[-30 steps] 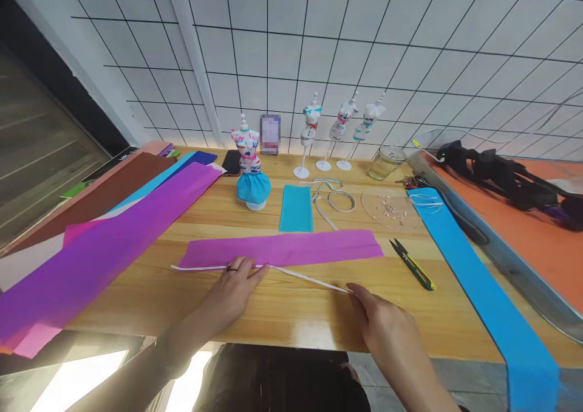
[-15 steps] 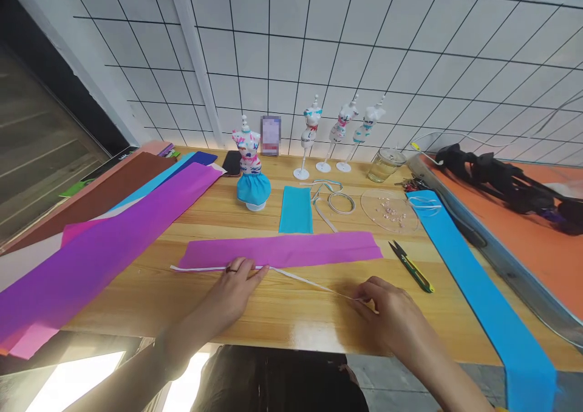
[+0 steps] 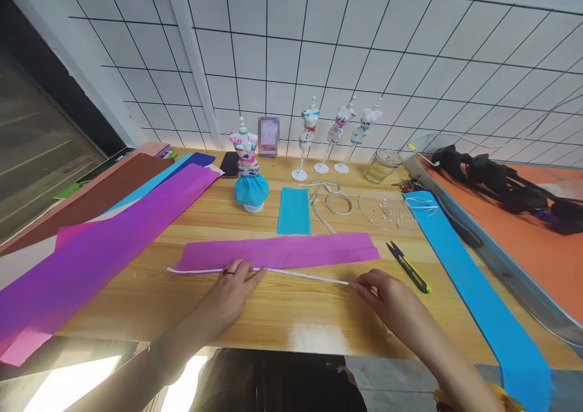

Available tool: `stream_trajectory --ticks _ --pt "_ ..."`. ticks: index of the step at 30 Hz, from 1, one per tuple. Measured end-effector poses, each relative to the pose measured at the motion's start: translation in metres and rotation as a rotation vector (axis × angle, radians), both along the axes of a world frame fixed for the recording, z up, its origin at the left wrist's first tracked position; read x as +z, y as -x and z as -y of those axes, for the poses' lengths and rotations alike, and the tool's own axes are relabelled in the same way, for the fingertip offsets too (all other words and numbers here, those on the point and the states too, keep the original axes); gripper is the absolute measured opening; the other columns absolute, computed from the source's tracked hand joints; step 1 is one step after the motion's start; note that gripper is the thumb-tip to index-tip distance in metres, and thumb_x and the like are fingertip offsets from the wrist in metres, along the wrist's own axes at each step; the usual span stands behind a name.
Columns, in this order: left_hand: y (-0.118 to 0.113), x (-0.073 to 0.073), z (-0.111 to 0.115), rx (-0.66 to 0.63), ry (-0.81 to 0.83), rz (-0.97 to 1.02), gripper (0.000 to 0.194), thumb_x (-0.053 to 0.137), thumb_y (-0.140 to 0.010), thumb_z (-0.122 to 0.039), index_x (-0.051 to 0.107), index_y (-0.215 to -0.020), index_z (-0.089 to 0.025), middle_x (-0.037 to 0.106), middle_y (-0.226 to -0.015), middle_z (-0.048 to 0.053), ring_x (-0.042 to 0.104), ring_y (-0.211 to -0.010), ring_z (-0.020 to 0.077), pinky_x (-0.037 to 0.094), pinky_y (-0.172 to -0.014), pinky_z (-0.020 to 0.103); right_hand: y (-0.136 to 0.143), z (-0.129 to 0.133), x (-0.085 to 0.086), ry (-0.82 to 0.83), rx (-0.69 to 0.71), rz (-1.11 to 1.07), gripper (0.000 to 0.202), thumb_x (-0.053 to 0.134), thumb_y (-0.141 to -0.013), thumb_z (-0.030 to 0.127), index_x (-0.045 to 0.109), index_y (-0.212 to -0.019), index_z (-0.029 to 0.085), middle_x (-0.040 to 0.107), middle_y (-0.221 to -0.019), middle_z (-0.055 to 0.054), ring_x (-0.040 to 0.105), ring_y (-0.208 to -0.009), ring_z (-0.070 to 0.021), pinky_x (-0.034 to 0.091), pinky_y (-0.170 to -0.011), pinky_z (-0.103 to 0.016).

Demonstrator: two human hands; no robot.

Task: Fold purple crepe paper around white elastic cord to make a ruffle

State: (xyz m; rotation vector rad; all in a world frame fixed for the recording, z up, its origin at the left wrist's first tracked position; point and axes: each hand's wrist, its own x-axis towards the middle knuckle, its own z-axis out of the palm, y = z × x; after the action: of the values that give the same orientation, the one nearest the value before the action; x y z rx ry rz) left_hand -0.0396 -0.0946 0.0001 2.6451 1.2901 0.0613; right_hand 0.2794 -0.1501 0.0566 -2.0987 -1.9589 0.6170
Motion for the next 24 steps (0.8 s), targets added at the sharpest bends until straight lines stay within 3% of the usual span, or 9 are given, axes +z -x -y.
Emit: stream_trajectory --ticks 6,9,15,18,22,24 --pt "0.000 0.001 0.000 -0.007 -0.010 -0.002 0.062 0.035 -0.076 0.002 0.039 -0.131 -0.025 0.048 -0.107 0.008 0.039 -0.101 0.0228 0.039 -0.087 0.038 -0.016 -0.018 -0.012 -0.076 0.091 -0.006 0.043 0.047 -0.080 0.058 0.068 -0.068 0.022 0.063 -0.089 -0.008 0.059 -0.075 -0.0201 0.044 -0.064 -0.031" --pt "0.001 0.000 0.000 -0.012 -0.022 0.006 0.063 0.035 -0.075 0.003 0.039 -0.132 -0.024 0.047 -0.107 0.008 0.038 -0.102 0.0236 0.039 -0.086 0.038 -0.019 -0.024 -0.014 -0.071 0.124 -0.024 0.040 0.050 -0.080 0.055 0.069 -0.068 0.022 0.064 -0.081 -0.007 0.059 -0.076 -0.0212 0.044 -0.070 -0.033" --pt "0.001 0.002 -0.001 -0.023 0.000 -0.003 0.065 0.035 -0.073 0.005 0.040 -0.131 -0.023 0.048 -0.106 0.008 0.039 -0.101 0.0228 0.039 -0.088 0.038 -0.013 -0.028 -0.009 0.025 -0.006 -0.047 0.037 0.050 -0.080 0.050 0.066 -0.063 0.021 0.065 -0.065 -0.002 0.057 -0.060 -0.0176 0.041 -0.055 -0.029" --pt "0.000 0.003 -0.001 -0.022 0.020 -0.011 0.067 0.034 -0.072 0.006 0.040 -0.131 -0.023 0.048 -0.106 0.008 0.039 -0.101 0.0229 0.040 -0.088 0.038 -0.013 -0.033 -0.007 0.081 -0.004 -0.127 0.034 0.052 -0.078 0.049 0.070 -0.067 0.021 0.068 -0.069 -0.002 0.060 -0.064 -0.0197 0.042 -0.057 -0.029" --pt "0.000 0.001 -0.002 -0.018 0.021 -0.008 0.069 0.035 -0.071 0.007 0.039 -0.132 -0.025 0.047 -0.108 0.008 0.039 -0.103 0.0231 0.040 -0.089 0.038 -0.016 -0.040 -0.007 0.122 0.011 -0.263 0.030 0.054 -0.078 0.046 0.071 -0.087 0.023 0.071 -0.092 -0.003 0.062 -0.083 -0.0223 0.044 -0.071 -0.030" --pt "0.000 0.001 -0.002 -0.016 0.026 -0.012 0.068 0.035 -0.072 0.006 0.039 -0.132 -0.025 0.047 -0.108 0.007 0.039 -0.104 0.0230 0.039 -0.090 0.039 -0.019 -0.043 -0.008 0.137 -0.004 -0.243 0.030 0.054 -0.077 0.046 0.069 -0.083 0.021 0.070 -0.083 -0.003 0.061 -0.075 -0.0198 0.043 -0.065 -0.028"
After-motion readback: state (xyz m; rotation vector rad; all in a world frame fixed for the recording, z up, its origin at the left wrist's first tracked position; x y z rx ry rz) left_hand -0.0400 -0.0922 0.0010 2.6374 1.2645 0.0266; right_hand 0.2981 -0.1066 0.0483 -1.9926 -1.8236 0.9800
